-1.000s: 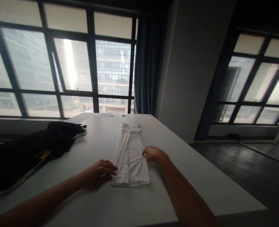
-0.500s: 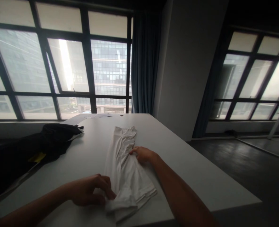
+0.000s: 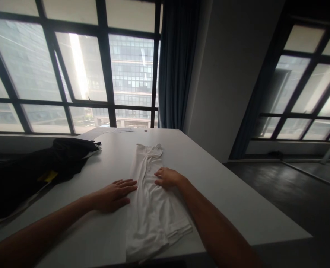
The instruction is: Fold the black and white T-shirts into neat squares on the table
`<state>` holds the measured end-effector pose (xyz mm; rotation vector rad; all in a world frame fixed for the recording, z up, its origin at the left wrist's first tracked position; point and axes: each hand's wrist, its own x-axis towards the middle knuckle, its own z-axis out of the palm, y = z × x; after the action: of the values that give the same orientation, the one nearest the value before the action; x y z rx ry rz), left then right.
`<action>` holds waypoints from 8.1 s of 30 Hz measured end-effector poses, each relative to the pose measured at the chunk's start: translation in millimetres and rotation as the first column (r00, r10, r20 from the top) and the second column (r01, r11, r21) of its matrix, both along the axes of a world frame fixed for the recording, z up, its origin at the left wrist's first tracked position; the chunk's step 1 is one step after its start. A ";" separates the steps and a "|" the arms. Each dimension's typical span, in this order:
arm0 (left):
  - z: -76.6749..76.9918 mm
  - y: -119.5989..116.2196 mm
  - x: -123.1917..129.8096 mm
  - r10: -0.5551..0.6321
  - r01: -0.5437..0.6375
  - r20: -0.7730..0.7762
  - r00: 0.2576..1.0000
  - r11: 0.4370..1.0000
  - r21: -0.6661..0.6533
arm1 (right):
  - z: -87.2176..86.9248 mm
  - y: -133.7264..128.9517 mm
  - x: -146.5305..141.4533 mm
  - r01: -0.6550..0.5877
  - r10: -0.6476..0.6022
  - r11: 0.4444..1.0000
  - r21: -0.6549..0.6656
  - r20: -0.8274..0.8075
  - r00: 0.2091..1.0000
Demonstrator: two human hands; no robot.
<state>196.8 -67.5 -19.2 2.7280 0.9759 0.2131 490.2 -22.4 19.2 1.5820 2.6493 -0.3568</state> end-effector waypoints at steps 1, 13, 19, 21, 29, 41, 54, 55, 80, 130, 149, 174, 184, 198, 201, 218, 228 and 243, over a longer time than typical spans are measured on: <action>7.5 -6.1 -2.6 -0.028 0.028 0.001 1.000 1.000 -0.009 | 4.0 -3.2 -1.5 0.011 -0.010 0.999 -0.037 0.020 1.000; 14.9 133.4 40.0 0.302 -0.305 0.048 0.952 0.936 0.175 | -4.5 98.8 -26.3 0.259 -0.280 0.944 0.205 0.082 0.957; -6.2 214.0 31.1 0.420 -0.403 -0.152 0.895 0.906 0.129 | -17.0 159.4 -33.2 0.217 -0.215 0.976 0.003 0.120 0.969; -10.7 236.7 16.0 0.458 -0.443 -0.173 0.872 0.889 0.116 | -22.4 181.8 -39.3 0.194 -0.191 0.981 -0.022 0.102 0.976; -25.5 322.4 -23.4 0.576 -0.560 -0.171 0.800 0.818 0.132 | -49.2 266.2 -84.2 0.296 -0.314 0.879 0.374 -0.012 0.949; 0.6 249.5 -1.8 0.565 -0.540 0.013 0.825 0.781 0.314 | -38.8 172.6 -44.6 0.118 -0.088 0.930 0.348 -0.101 0.991; 2.8 55.4 -30.8 0.194 -0.197 0.041 0.980 0.974 0.111 | -24.6 31.4 -19.6 -0.039 0.024 0.953 0.301 0.054 0.998; 8.3 45.2 -31.2 0.141 -0.146 0.059 0.988 0.986 0.080 | -21.2 26.6 -15.8 -0.054 0.045 0.960 0.274 0.042 0.998; 28.0 9.8 -52.3 0.044 0.025 0.321 0.946 0.978 -0.206 | 3.5 -12.9 -13.0 -0.349 0.281 0.937 -0.016 -0.563 0.778; -4.4 34.1 -46.4 0.215 -0.215 -0.004 0.977 0.974 -0.073 | -35.8 16.0 -28.5 0.018 0.012 0.982 0.186 -0.160 0.987; 39.6 3.3 -54.4 -0.006 0.056 0.198 0.980 0.968 -0.244 | 7.0 -10.7 -10.2 -0.268 0.214 0.961 -0.066 -0.434 0.875; 22.3 34.9 -43.6 0.474 -0.024 0.580 0.662 0.788 -0.616 | -0.5 8.5 -28.9 -0.071 -0.128 0.973 -0.218 -0.775 0.618; 2.3 45.7 -44.2 0.681 -0.350 0.420 0.600 0.696 -0.627 | -31.3 23.5 -38.0 0.249 -0.247 0.965 -0.081 -0.599 0.762; -12.3 25.8 -2.5 0.292 -0.325 0.163 0.942 0.916 0.236 | -38.0 -11.7 -82.5 -0.028 0.088 0.953 0.303 -0.187 0.978; -27.7 29.6 -1.9 0.306 -0.307 0.021 0.952 0.946 0.101 | -49.3 -9.9 -83.2 -0.088 0.112 0.984 0.153 -0.156 0.981; -15.9 38.9 -36.6 0.560 -0.565 -0.128 0.819 0.825 -0.001 | -52.3 53.2 -4.2 0.042 -0.029 0.993 0.113 -0.118 0.993; -16.2 39.7 -39.8 0.547 -0.552 -0.151 0.823 0.834 0.016 | -65.4 91.2 124.1 0.796 -0.820 0.537 0.278 -0.051 0.571; -14.4 37.2 -43.0 0.530 -0.535 -0.153 0.834 0.845 0.008 | -72.3 87.0 216.8 0.782 -0.757 0.581 0.225 -0.205 0.621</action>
<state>153.8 -30.3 -33.7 2.3974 1.7569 0.0801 707.0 64.5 -53.1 2.8456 1.9251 -0.0195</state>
